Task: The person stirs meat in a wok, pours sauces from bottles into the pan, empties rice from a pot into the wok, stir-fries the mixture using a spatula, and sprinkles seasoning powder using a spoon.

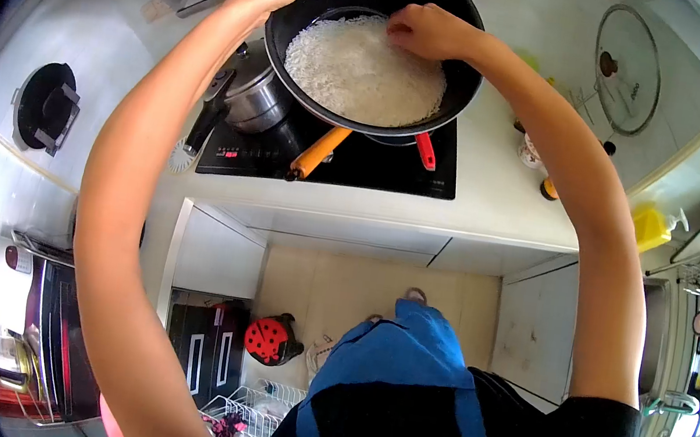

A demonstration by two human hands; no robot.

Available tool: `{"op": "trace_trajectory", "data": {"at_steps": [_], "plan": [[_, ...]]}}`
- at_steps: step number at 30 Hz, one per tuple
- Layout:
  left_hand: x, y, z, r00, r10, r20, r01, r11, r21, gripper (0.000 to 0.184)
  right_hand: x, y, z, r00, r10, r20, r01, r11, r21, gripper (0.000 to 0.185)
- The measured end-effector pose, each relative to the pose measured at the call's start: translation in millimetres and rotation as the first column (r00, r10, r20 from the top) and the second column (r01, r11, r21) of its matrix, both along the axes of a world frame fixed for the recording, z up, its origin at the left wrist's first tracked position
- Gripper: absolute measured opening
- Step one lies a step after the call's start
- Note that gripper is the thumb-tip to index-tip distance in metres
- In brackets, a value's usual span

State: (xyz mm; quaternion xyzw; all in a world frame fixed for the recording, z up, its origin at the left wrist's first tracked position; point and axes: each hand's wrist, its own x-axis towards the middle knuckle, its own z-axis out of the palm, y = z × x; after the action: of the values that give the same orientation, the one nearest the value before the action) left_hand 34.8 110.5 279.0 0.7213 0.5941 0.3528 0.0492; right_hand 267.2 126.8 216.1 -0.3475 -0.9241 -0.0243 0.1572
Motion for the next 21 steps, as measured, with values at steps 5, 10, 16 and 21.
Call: {"op": "trace_trajectory", "data": {"at_steps": [5,10,16,21], "plan": [[-9.3,46.6,-15.5,0.992,0.061,0.114,-0.064,0.997,0.03,0.021,-17.7,62.8,-10.7,0.992,-0.095,0.086,0.1,0.993,-0.055,0.032],[-2.1,98.5,-36.0,0.966,0.168,0.196,-0.186,0.98,0.076,0.019,-28.0,118.0,-27.3,0.997,-0.077,0.011,0.076,0.931,-0.357,0.048],[-10.4,139.6,-66.8,0.923,0.332,0.194,-0.357,0.927,0.114,0.028,-84.8,167.4,-49.8,0.957,0.077,0.281,0.081,0.856,-0.51,0.097],[-38.7,143.8,-77.3,0.893,0.436,0.111,-0.446,0.89,0.096,0.023,-114.2,170.0,-73.5,0.924,0.143,0.356,0.032,0.896,-0.444,0.083]]}}
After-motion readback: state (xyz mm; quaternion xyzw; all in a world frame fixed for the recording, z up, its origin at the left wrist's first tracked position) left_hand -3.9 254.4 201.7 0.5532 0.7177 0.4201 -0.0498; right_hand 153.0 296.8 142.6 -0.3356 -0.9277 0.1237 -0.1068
